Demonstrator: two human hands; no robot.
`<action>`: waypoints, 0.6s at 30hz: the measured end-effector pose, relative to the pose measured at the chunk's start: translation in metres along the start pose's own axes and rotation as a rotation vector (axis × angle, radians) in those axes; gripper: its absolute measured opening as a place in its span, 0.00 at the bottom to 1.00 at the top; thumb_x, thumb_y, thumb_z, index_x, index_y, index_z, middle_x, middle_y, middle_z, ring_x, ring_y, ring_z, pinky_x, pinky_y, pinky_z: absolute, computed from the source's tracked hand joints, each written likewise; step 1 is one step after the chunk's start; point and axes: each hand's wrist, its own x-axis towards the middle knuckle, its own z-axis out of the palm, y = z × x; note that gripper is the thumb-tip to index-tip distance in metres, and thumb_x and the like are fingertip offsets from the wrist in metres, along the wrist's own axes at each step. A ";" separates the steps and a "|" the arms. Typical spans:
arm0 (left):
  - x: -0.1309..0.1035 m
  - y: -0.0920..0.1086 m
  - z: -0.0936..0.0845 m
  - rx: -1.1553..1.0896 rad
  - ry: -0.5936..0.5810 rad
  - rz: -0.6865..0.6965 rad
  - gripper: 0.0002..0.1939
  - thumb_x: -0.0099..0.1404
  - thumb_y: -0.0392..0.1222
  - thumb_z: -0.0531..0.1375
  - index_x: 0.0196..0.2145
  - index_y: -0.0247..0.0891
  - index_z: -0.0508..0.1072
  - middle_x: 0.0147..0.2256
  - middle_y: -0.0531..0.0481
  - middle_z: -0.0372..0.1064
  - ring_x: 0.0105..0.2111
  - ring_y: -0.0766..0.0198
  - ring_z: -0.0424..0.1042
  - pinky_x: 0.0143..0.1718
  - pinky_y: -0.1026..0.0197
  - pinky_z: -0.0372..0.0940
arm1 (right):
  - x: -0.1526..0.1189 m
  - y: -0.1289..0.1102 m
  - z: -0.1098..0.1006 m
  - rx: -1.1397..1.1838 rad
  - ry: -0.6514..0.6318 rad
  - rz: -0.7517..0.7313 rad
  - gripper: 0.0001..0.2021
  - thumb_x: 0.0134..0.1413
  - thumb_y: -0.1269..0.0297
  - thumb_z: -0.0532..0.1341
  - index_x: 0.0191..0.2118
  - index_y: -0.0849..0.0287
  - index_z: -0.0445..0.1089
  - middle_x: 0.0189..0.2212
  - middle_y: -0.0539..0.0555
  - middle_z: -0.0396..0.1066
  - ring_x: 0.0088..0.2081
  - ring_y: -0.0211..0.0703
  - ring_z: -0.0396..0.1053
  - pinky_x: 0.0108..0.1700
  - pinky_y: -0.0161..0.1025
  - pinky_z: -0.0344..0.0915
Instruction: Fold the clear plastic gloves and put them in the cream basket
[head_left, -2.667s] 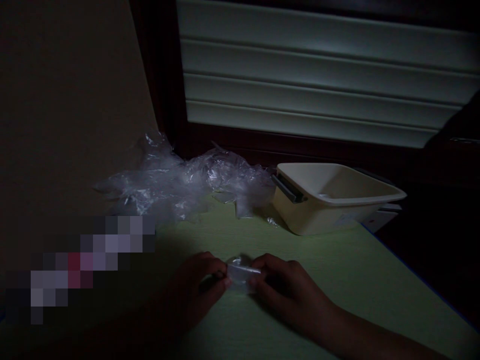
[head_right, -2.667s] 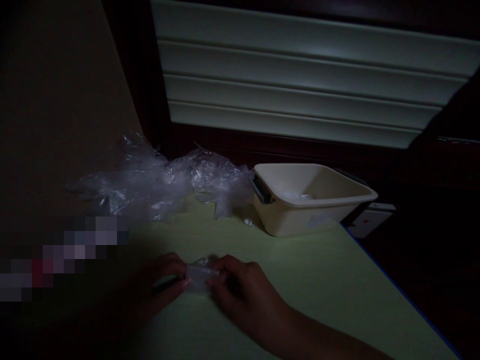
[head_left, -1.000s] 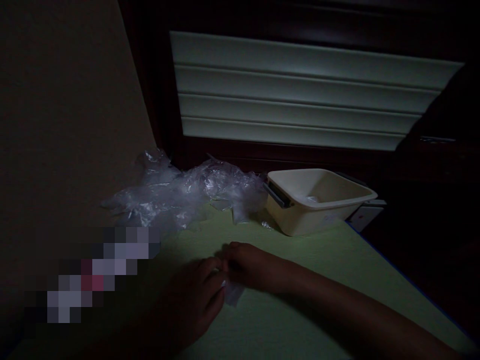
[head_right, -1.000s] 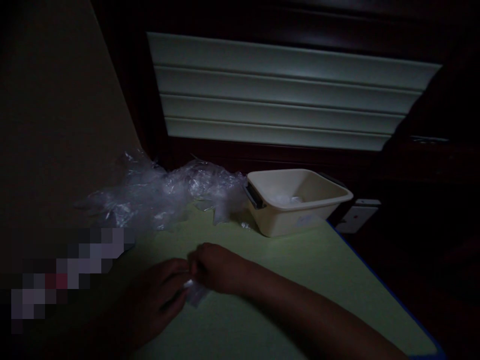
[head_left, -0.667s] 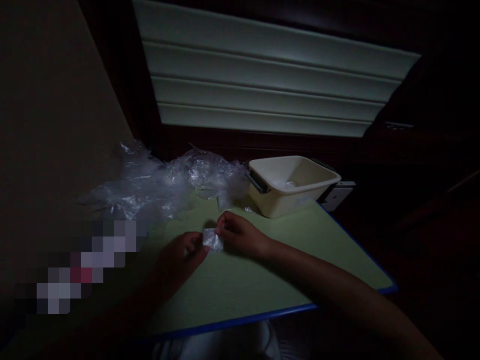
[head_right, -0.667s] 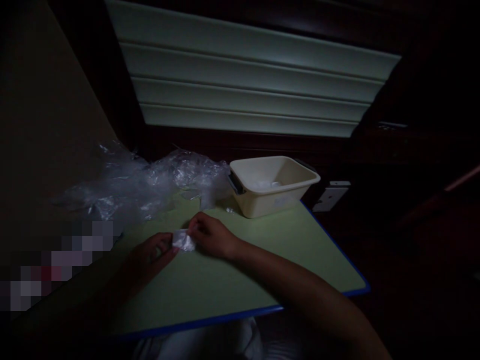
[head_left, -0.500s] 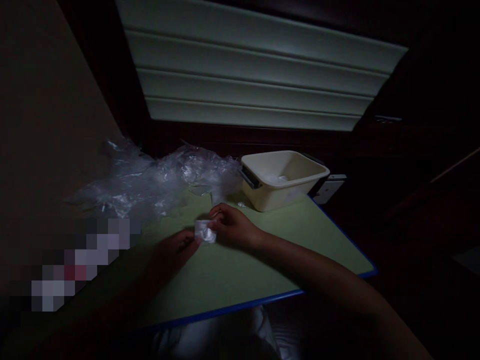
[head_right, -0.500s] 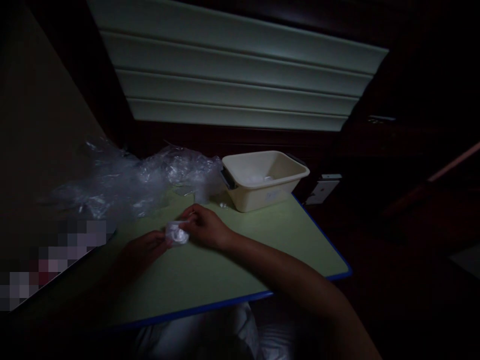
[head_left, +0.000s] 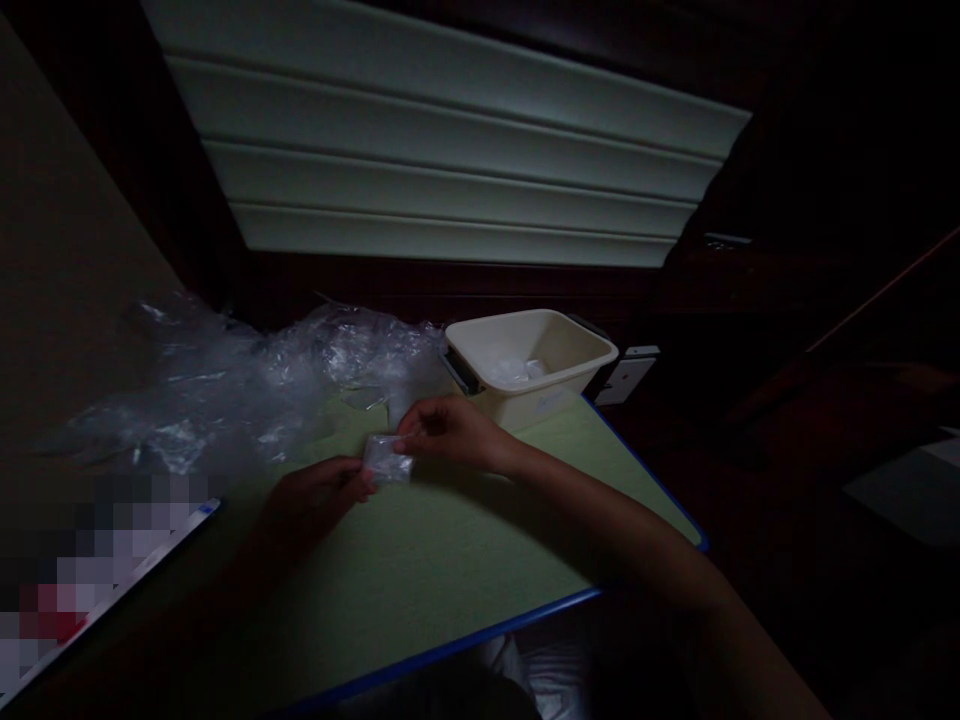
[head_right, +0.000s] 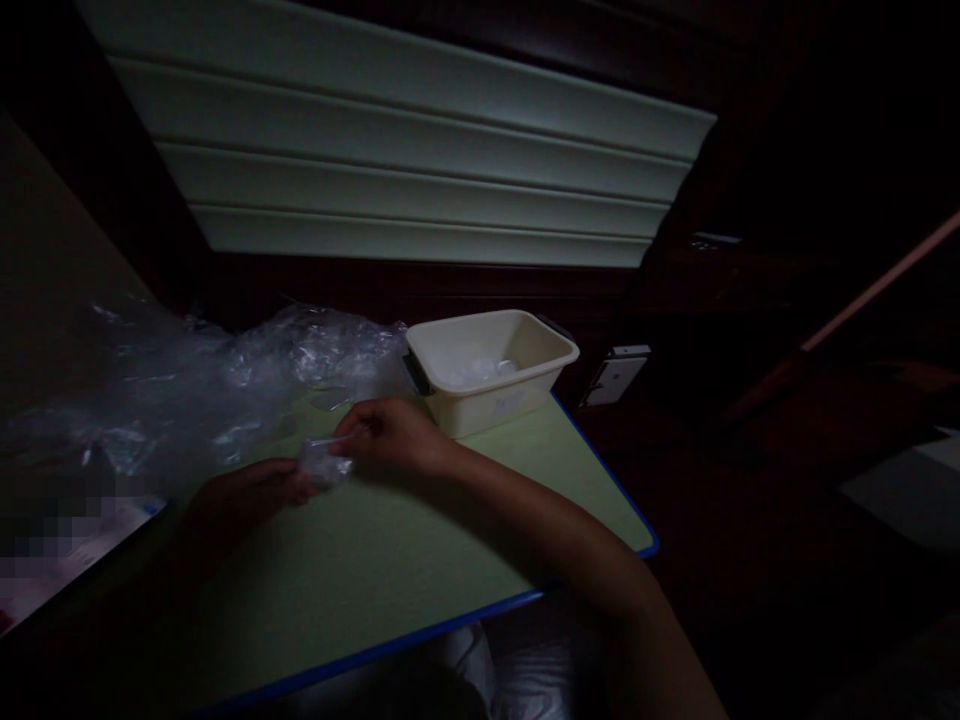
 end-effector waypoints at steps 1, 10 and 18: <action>0.006 0.003 0.000 -0.007 -0.006 0.042 0.14 0.61 0.53 0.55 0.28 0.44 0.75 0.24 0.54 0.74 0.26 0.59 0.74 0.29 0.63 0.66 | 0.000 -0.008 -0.007 -0.014 0.013 -0.024 0.10 0.44 0.64 0.70 0.27 0.61 0.69 0.23 0.46 0.68 0.26 0.34 0.65 0.30 0.32 0.62; 0.066 0.061 0.028 0.096 0.234 0.849 0.05 0.67 0.35 0.54 0.37 0.36 0.70 0.36 0.46 0.71 0.37 0.61 0.71 0.39 0.58 0.67 | -0.027 -0.087 -0.107 -0.350 0.155 -0.176 0.06 0.49 0.63 0.64 0.30 0.59 0.68 0.27 0.48 0.68 0.31 0.38 0.67 0.33 0.34 0.62; 0.107 0.078 0.069 0.266 0.197 1.167 0.04 0.66 0.32 0.56 0.39 0.33 0.69 0.36 0.43 0.72 0.39 0.56 0.71 0.42 0.52 0.68 | -0.019 -0.061 -0.201 -0.536 0.172 0.085 0.13 0.45 0.54 0.65 0.28 0.59 0.68 0.25 0.49 0.68 0.29 0.38 0.65 0.34 0.36 0.61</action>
